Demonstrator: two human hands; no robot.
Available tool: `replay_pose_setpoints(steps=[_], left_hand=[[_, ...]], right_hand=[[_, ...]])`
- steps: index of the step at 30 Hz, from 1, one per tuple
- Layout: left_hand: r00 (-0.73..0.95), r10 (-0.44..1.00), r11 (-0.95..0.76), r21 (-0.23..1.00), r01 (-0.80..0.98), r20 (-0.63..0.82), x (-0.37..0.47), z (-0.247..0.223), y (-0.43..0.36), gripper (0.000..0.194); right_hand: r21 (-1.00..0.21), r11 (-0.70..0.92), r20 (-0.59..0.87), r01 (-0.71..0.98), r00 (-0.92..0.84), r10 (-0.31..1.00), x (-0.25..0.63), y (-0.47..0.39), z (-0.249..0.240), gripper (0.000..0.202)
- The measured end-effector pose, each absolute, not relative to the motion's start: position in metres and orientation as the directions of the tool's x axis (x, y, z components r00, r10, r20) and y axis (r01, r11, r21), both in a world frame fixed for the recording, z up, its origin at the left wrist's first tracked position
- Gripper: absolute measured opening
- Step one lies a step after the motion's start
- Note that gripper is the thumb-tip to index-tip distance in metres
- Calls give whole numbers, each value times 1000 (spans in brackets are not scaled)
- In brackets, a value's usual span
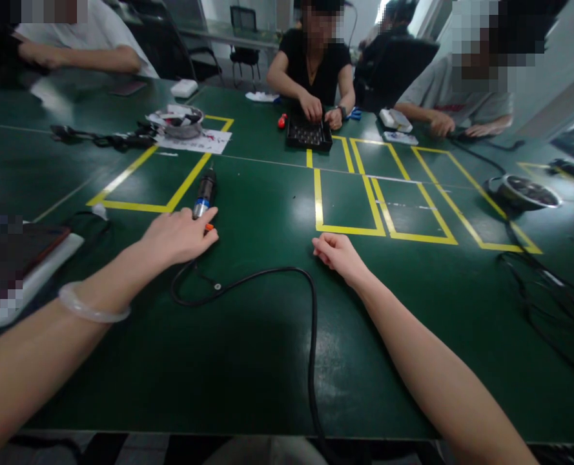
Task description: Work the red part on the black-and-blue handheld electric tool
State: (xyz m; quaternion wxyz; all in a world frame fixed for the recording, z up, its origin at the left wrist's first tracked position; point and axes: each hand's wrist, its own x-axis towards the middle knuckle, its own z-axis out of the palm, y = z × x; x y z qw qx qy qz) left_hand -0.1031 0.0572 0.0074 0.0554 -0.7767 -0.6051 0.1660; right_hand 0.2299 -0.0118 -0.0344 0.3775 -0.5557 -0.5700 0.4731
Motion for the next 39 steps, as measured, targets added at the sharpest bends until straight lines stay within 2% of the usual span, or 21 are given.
replay_pose_setpoints(steps=[3, 6, 10, 13, 18, 22, 27, 31, 33, 39], left_hand=[[304, 937, -342, -268, 901, -174, -67, 8, 39, 72], [376, 911, -408, -253, 877, -168, -32, 10, 23, 71], [449, 879, -475, -213, 854, -162, 11, 11, 10, 71], [470, 869, -491, -153, 858, -154, 38, 9, 4, 71], [498, 857, -505, -28, 863, -129, 61, 5, 0, 71], [519, 842, -525, -5, 851, -147, 60, 6, 2, 75], [581, 788, -585, 47, 810, -205, 48, 9, 11, 89], [615, 761, -611, 89, 787, -207, 42, 8, 15, 91], [621, 758, -618, 81, 782, -199, 40, 7, 16, 88], [627, 751, -625, 84, 776, -207, 38, 6, 16, 85]], right_hand=[[-933, 68, 20, 355, -137, 990, 225, -13, -38, 42], [-904, 158, 75, 398, -215, 974, 217, -17, -36, 43], [-902, 169, 108, 397, -172, 979, 209, -20, -34, 21], [-918, 163, 118, 363, -144, 983, 210, -20, -36, 19], [-906, 146, 99, 398, -135, 986, 216, -14, -41, 21], [-910, 116, 60, 397, -149, 987, 219, -11, -42, 19], [-965, 38, 6, 260, -123, 992, 220, -12, -39, 13], [-981, -190, -194, 44, -92, 977, 224, -17, -32, 16], [-970, -241, -238, -13, -117, 964, 225, -18, -30, 18], [-977, -207, -213, 50, -205, 955, 225, -18, -32, 21]])
